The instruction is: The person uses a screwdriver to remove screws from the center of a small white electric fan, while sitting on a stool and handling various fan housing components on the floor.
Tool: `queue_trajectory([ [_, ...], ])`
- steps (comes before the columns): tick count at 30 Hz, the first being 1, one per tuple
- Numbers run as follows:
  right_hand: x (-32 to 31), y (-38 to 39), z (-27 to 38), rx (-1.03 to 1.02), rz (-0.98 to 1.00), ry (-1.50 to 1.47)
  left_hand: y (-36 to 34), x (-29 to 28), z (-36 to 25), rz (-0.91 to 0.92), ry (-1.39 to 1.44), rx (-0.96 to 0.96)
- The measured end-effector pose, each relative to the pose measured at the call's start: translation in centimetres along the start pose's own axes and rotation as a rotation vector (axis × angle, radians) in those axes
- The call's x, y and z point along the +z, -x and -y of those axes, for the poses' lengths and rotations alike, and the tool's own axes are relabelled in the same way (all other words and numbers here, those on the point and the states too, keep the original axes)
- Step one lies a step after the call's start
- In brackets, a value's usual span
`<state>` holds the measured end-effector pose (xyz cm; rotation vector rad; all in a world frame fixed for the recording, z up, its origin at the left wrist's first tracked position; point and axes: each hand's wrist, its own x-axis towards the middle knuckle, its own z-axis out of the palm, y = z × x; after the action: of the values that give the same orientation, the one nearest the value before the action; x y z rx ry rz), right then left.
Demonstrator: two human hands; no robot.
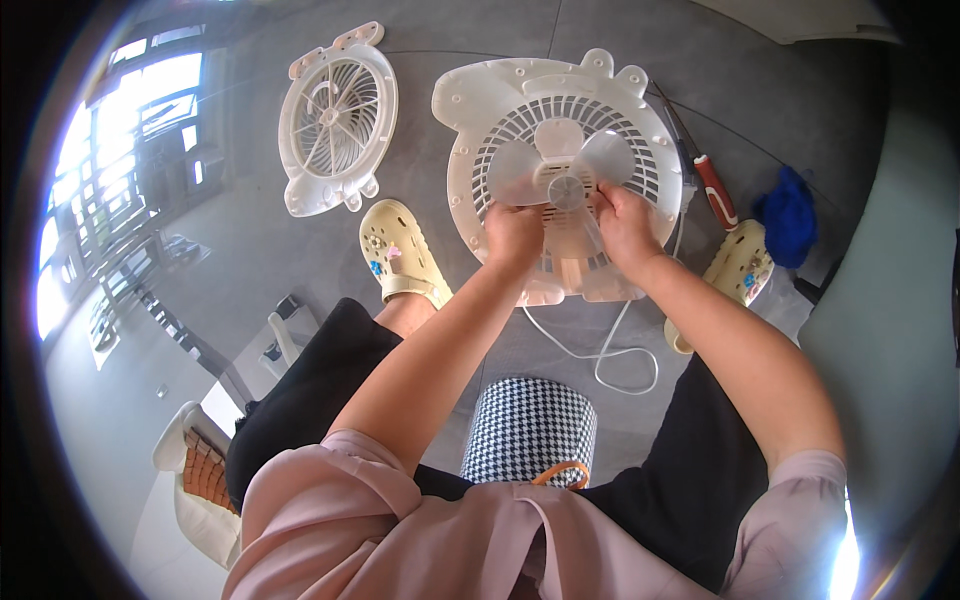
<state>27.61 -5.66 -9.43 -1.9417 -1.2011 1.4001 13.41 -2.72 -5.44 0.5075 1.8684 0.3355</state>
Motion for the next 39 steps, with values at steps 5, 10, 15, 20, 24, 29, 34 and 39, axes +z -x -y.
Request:
queue_trajectory([
  [5, 0.5, -0.4, -0.2, 0.092, -0.021, -0.047, 0.0, 0.4, 0.4, -0.061, -0.074, 0.048],
  [10, 0.6, -0.8, -0.9, 0.128, 0.034, -0.172, -0.8, 0.5, 1.3, -0.067, 0.057, 0.059],
  [15, -0.4, -0.6, -0.2, 0.003, 0.011, -0.078, 0.5, 0.8, 0.2, -0.035, 0.099, 0.023],
  [20, -0.5, -0.9, -0.4, -0.051, 0.051, -0.072, -0.2, 0.8, 0.8, -0.016, -0.035, 0.062],
  [24, 0.1, -1.1, -1.6, -0.031, 0.022, -0.120, 0.4, 1.1, 0.3, 0.000, -0.045, 0.049],
  [29, 0.6, -1.3, -1.5, 0.021, -0.017, -0.217, -0.5, 1.0, 1.3, -0.012, 0.006, 0.101],
  [34, 0.5, -1.5, -1.2, 0.073, 0.046, -0.261, -1.0, 0.7, 0.9, -0.001, -0.013, 0.118],
  [39, -0.5, -1.6, 0.1, 0.154, 0.119, -0.255, 0.4, 0.7, -0.9, 0.009, 0.042, 0.028],
])
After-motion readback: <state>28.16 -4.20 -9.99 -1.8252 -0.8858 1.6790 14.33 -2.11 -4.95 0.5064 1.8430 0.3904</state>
